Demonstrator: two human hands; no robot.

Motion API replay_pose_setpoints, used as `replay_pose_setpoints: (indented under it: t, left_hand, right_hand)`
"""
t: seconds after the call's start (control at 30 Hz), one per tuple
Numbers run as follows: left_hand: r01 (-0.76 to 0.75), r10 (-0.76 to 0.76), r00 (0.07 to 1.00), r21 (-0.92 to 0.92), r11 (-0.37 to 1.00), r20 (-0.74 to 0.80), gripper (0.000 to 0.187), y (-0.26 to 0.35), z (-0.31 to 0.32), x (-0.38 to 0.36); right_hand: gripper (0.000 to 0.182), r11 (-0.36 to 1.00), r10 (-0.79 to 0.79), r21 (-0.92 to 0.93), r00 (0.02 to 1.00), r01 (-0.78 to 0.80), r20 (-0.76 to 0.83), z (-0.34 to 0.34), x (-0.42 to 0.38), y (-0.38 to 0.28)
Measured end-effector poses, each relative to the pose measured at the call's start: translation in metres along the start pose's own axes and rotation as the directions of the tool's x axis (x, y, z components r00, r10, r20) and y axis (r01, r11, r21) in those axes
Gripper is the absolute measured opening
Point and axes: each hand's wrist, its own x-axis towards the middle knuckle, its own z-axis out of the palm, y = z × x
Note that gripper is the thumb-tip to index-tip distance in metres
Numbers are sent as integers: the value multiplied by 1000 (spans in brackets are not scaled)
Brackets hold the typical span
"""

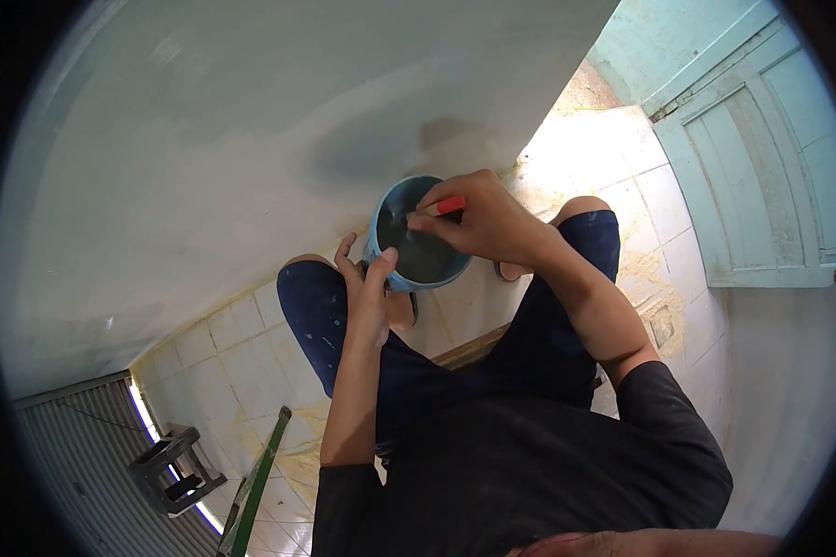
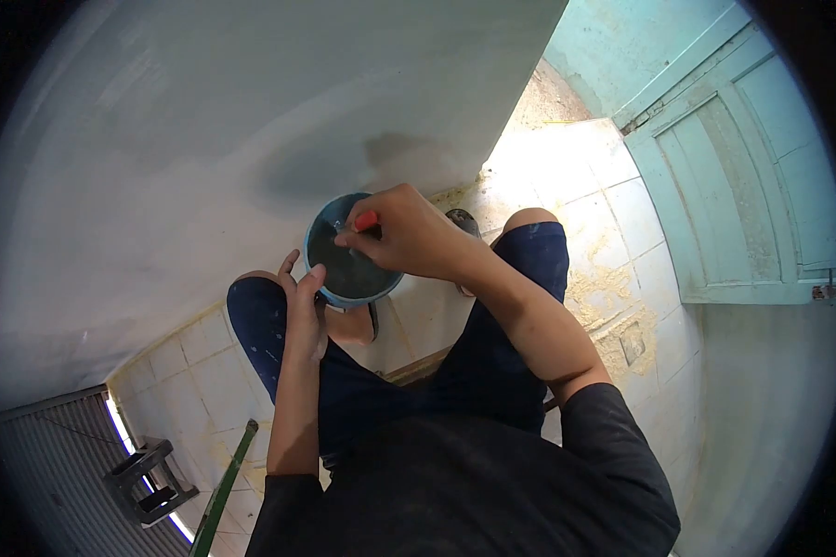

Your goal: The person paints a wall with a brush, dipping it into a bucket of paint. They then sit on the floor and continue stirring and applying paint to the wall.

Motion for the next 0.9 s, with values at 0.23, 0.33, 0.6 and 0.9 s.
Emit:
replay_pose_setpoints:
  t: [0.23,0.33,0.6,0.9]
  left_hand:
    - [-1,1,1000,-18,1000,11,103,-3,-4,2]
    - [-31,31,999,-21,999,22,107,-7,-9,6]
    - [-43,44,999,-68,997,13,106,-8,-7,5]
    - [-39,39,999,-65,997,7,109,-16,-12,11]
  right_hand:
    - [27,999,-54,12,998,53,16,-1,1,0]
    - [24,999,41,-40,992,-36,117,-6,-1,-4]
    - [26,995,23,-104,982,-3,185,-5,-1,0]
    - [29,1000,-2,-21,986,6,167,-6,-3,0]
